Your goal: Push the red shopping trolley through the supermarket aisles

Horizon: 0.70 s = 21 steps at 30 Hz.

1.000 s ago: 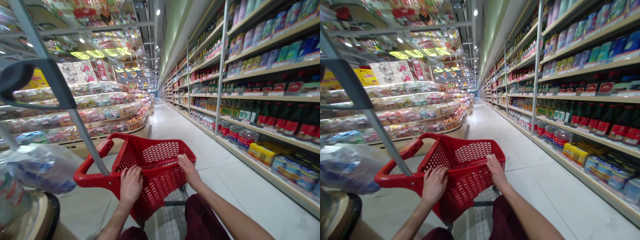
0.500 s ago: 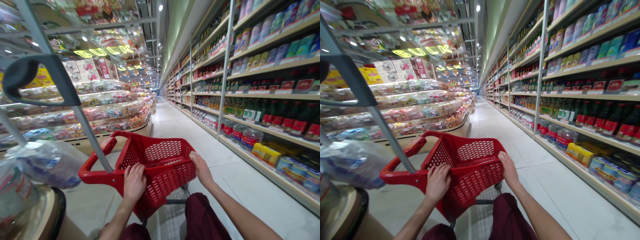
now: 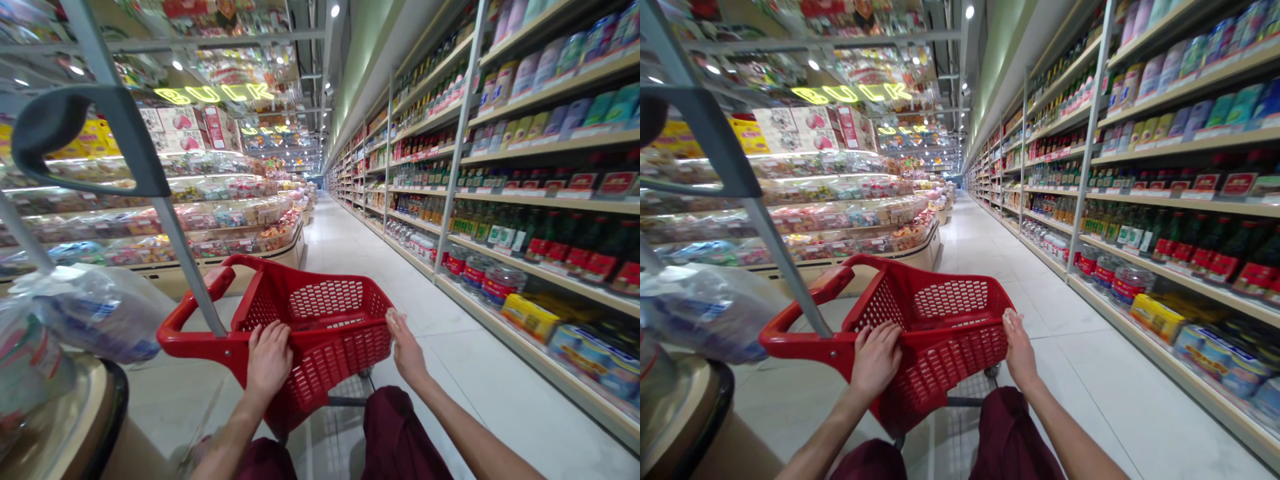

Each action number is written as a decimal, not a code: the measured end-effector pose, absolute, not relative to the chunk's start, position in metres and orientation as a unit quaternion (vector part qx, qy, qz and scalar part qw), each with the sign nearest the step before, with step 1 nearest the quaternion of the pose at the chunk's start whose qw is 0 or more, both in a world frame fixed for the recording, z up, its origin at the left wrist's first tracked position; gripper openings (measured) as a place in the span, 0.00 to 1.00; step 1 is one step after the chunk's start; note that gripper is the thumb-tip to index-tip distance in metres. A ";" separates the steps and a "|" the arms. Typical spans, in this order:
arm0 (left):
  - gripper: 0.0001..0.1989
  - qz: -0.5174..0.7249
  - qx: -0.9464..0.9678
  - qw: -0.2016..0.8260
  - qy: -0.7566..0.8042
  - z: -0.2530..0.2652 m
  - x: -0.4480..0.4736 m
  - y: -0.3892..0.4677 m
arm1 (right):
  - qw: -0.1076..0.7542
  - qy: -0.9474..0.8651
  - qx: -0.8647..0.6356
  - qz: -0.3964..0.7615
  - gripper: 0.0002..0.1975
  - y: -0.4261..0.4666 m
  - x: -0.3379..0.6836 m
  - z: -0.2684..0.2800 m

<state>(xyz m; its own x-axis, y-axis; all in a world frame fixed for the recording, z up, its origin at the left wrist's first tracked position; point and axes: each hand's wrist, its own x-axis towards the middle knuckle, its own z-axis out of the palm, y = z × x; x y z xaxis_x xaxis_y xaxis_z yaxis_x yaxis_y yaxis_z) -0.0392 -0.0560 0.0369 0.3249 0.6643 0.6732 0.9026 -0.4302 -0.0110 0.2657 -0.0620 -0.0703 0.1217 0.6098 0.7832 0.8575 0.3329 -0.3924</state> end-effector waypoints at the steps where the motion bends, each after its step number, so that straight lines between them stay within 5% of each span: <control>1: 0.15 -0.302 -0.790 0.196 -0.497 0.037 -0.039 -0.056 | 0.486 -0.671 -0.549 -0.106 0.30 -0.066 0.260 -0.069; 13: 0.15 -0.300 -0.799 0.177 -0.491 0.036 -0.042 -0.056 | 0.450 -0.640 -0.615 -0.104 0.15 -0.012 0.269 -0.044; 21: 0.15 -0.304 -0.799 0.180 -0.487 0.036 -0.040 -0.058 | 0.392 -0.711 -0.572 -0.113 0.22 -0.035 0.276 -0.058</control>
